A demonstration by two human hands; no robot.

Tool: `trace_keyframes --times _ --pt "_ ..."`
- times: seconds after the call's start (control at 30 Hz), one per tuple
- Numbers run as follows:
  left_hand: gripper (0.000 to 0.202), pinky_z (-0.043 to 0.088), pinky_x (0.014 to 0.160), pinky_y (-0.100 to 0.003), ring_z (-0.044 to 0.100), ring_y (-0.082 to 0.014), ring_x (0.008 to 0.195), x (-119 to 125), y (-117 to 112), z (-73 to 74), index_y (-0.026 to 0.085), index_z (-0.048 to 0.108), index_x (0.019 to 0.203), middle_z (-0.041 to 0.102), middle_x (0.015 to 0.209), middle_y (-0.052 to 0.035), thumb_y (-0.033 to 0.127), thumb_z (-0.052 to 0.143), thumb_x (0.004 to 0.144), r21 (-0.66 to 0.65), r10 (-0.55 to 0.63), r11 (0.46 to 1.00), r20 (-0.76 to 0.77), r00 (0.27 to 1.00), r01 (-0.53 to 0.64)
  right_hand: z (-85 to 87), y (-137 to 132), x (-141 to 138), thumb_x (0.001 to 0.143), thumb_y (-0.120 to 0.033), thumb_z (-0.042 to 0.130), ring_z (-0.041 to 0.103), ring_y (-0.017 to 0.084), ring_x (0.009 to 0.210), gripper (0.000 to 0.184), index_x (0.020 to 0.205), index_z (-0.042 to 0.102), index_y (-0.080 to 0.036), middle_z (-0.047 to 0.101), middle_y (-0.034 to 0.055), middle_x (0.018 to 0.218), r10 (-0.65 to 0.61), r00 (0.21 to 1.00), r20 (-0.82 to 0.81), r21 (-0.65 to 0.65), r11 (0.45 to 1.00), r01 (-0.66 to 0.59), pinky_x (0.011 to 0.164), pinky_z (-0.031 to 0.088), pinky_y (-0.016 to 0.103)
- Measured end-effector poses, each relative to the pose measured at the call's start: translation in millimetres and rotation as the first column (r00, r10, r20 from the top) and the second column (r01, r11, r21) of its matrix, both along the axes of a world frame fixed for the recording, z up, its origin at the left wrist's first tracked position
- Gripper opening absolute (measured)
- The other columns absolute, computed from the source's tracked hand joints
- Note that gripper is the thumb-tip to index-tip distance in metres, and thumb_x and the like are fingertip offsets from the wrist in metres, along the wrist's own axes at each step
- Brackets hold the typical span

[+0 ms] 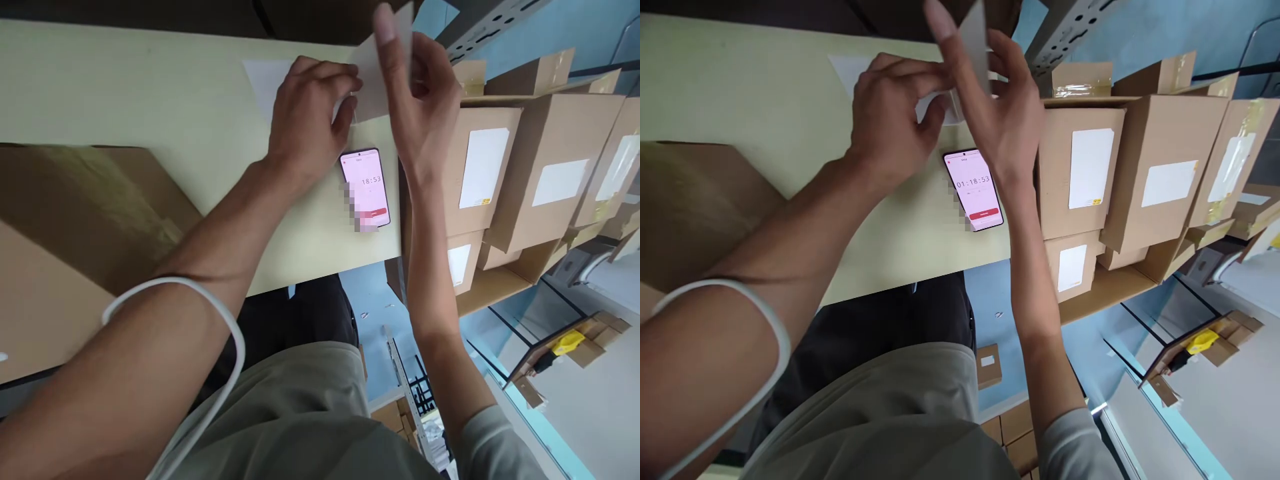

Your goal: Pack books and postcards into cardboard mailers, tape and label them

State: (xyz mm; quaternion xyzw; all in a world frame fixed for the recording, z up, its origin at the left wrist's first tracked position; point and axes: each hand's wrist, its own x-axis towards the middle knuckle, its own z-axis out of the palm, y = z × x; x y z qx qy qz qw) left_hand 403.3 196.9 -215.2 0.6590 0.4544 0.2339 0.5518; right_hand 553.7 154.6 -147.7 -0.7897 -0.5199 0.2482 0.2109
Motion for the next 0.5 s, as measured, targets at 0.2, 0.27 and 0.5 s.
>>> trace_keyframes --times 0.2,0.27,0.5 --pt "0.051 0.029 0.147 -0.063 0.049 -0.0381 0.155 3 2 5.2 0.032 0.083 0.121 0.073 0.154 0.0019 0.0 0.081 0.082 -0.08 0.012 0.997 -0.005 1.0 -0.013 -22.4 3 16 0.117 -0.043 0.046 0.077 0.024 0.112 0.023 0.108 0.066 -0.034 0.08 0.0013 0.111 -0.078 0.997 0.014 0.185 0.98 0.074 0.097 0.064 0.037" --pt "0.058 0.024 0.151 -0.056 0.045 -0.0366 0.157 1 5 1.0 0.039 0.082 0.105 0.075 0.15 0.0053 -0.009 0.083 0.072 -0.198 0.078 0.978 0.047 0.996 -0.067 -32.9 2 27 0.119 -0.042 0.042 0.075 0.022 0.108 0.027 0.11 0.063 -0.028 0.077 0.0049 0.11 -0.081 0.996 0.033 0.271 0.96 0.069 0.096 0.062 0.035" --pt "0.046 0.021 0.151 -0.061 0.042 -0.0367 0.162 -4 10 -17.6 0.038 0.078 0.124 0.062 0.169 0.0104 0.011 0.08 0.086 -0.052 -0.079 0.996 -0.09 0.993 0.075 -42.7 0 37 0.12 -0.059 0.033 0.071 0.026 0.104 0.04 0.096 0.053 -0.035 0.077 0.0086 0.11 -0.174 0.981 0.087 0.198 0.968 0.155 0.094 0.057 0.036"
